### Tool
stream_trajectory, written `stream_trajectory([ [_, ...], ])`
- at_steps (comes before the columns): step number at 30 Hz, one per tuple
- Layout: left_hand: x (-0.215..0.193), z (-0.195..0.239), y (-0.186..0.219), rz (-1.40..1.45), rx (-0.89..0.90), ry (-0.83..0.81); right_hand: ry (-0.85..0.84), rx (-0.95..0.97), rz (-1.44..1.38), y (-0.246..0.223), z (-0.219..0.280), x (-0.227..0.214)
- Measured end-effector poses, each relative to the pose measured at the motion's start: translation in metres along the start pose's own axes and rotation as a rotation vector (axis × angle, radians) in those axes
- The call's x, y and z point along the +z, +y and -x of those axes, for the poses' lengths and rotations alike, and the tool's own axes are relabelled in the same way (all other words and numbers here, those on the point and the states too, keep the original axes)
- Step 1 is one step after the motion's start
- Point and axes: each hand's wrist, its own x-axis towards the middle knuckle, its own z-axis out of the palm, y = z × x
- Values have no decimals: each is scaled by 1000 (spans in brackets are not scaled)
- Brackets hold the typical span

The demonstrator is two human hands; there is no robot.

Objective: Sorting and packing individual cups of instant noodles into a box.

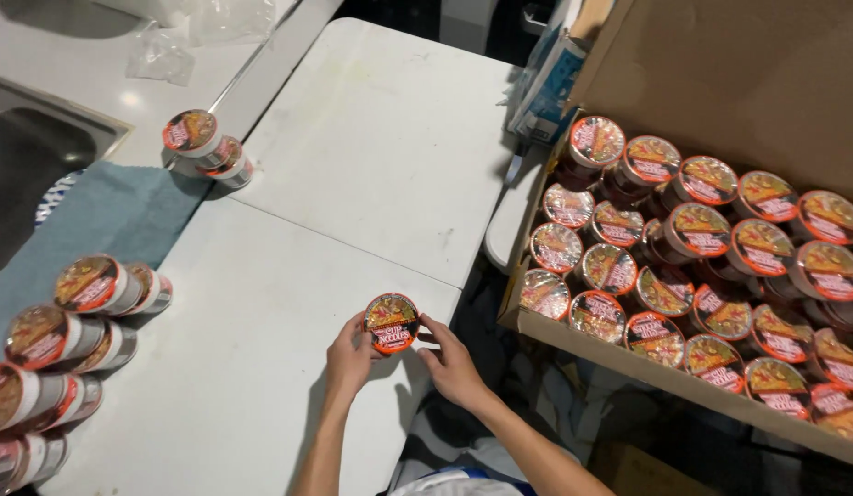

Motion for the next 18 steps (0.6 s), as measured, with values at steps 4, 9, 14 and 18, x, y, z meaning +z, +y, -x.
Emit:
stream_trajectory([
  [4,-9,29,58,89,14,-14,30,-32,36,-48,14,-11],
  [9,-3,50,116,104,132,-88,189,-245,69,-91,27,-33],
  [14,28,62,179,142,301,-204,309,-333,37,-124,36,-76],
  [18,79,48,209,169,340,-324,440,-378,58,-127,32,-124],
])
